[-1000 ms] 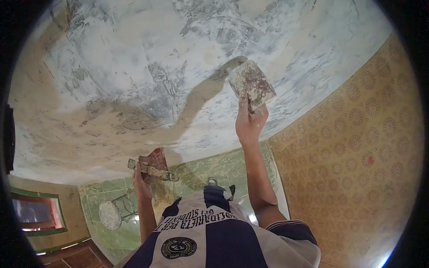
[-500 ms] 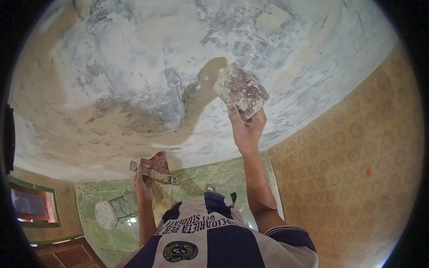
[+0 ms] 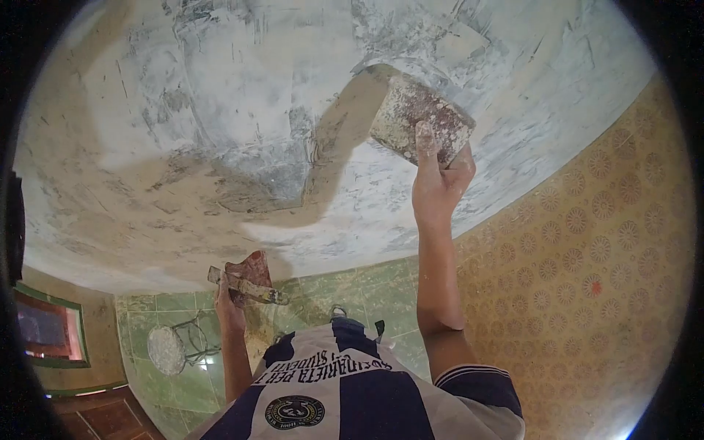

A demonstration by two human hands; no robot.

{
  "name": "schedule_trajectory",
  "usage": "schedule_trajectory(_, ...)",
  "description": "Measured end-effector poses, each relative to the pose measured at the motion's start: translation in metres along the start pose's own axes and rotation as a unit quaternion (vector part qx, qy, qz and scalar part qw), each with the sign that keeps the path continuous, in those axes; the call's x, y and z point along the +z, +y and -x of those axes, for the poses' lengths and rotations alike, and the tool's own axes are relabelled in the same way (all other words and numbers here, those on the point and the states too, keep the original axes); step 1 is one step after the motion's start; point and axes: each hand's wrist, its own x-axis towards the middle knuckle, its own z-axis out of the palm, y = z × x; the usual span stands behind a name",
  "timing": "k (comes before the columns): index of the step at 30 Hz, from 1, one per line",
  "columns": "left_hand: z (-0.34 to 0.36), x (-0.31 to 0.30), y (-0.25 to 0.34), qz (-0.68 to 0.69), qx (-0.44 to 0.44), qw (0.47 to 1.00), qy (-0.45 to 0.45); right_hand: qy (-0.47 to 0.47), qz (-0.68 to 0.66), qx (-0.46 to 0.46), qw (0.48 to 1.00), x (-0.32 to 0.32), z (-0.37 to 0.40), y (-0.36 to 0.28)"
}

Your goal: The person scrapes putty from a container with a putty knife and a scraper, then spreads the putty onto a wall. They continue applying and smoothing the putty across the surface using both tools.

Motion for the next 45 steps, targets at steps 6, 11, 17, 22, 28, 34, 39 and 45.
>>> schedule_trajectory(6,-0.004,-0.005,0.003,0.012,-0.002,0.999,0.037,0.022,0.024,-0.010,0.999,0.009,-0.005,-0.022)
schedule_trajectory(11,0.000,-0.004,0.012,0.031,0.008,0.999,0.025,-0.037,0.083,-0.048,0.995,0.007,-0.004,-0.022)
schedule_trajectory(17,-0.013,-0.032,-0.001,0.023,0.012,0.999,-0.027,-0.031,0.081,-0.052,0.995,0.011,-0.002,-0.025)
schedule_trajectory(22,-0.009,-0.025,0.003,0.033,0.004,0.999,0.017,-0.011,0.066,-0.049,0.997,0.012,0.001,-0.022)
schedule_trajectory(28,0.011,-0.005,0.024,-0.003,-0.015,0.997,0.078,-0.002,-0.045,-0.003,0.999,0.013,0.005,-0.010)
schedule_trajectory(34,0.006,-0.018,0.016,-0.007,0.024,0.998,0.054,-0.019,-0.099,0.007,0.995,0.016,0.006,-0.010)
schedule_trajectory(39,0.009,-0.018,0.018,-0.002,0.020,0.999,0.044,-0.030,-0.105,0.003,0.994,0.015,0.006,-0.010)
schedule_trajectory(45,0.004,-0.023,0.015,-0.003,0.020,0.999,0.040,-0.054,-0.067,-0.176,0.981,0.025,-0.007,-0.025)
